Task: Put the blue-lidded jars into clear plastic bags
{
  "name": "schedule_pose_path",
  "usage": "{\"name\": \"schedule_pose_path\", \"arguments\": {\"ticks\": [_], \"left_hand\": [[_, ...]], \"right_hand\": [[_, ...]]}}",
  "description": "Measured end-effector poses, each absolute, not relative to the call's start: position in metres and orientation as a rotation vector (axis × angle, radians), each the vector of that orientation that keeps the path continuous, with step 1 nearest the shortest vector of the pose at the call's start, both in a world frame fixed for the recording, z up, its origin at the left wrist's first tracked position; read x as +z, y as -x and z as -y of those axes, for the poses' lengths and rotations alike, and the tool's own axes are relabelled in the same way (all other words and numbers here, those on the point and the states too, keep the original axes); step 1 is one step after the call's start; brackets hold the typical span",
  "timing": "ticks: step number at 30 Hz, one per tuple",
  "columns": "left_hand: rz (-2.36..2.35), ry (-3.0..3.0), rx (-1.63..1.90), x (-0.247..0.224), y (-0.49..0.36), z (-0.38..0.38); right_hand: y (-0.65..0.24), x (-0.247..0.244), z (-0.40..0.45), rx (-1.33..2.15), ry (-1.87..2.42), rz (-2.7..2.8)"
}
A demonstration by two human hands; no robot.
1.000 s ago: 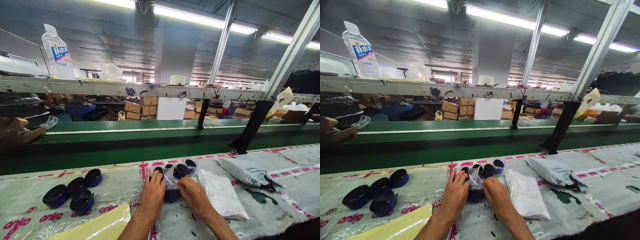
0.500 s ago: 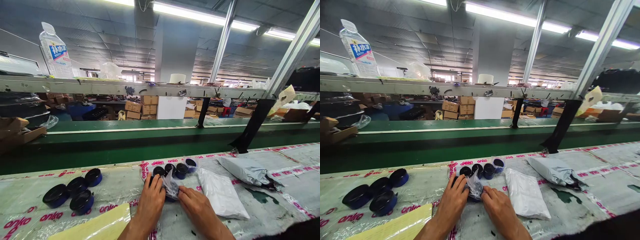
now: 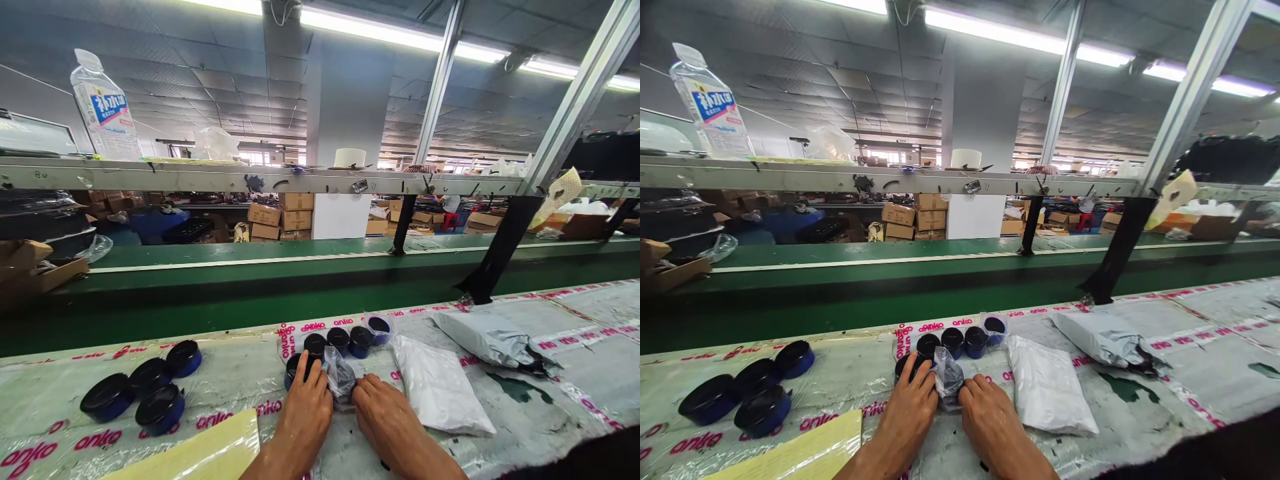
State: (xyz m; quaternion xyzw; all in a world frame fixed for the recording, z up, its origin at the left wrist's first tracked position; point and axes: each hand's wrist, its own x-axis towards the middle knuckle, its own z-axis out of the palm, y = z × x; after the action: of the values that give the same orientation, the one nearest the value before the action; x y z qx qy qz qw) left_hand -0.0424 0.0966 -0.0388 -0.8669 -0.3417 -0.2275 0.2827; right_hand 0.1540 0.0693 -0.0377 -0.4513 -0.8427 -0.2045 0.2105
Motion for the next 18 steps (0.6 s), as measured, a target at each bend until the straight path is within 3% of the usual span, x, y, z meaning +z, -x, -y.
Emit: {"name": "schedule_pose_path", "arguments": {"ticks": [9, 18], "left_hand": [[1.076, 2.478, -0.860, -0.046, 0.031, -0.099], [1.146, 2.562, -1.070, -0.041, 0.025, -0.098]], "right_hand": [[-0.171, -0.034, -0.064, -0.005, 1.409, 2.254], [-0.168, -0.041, -0.066, -0.156, 1.310, 2.163]]}}
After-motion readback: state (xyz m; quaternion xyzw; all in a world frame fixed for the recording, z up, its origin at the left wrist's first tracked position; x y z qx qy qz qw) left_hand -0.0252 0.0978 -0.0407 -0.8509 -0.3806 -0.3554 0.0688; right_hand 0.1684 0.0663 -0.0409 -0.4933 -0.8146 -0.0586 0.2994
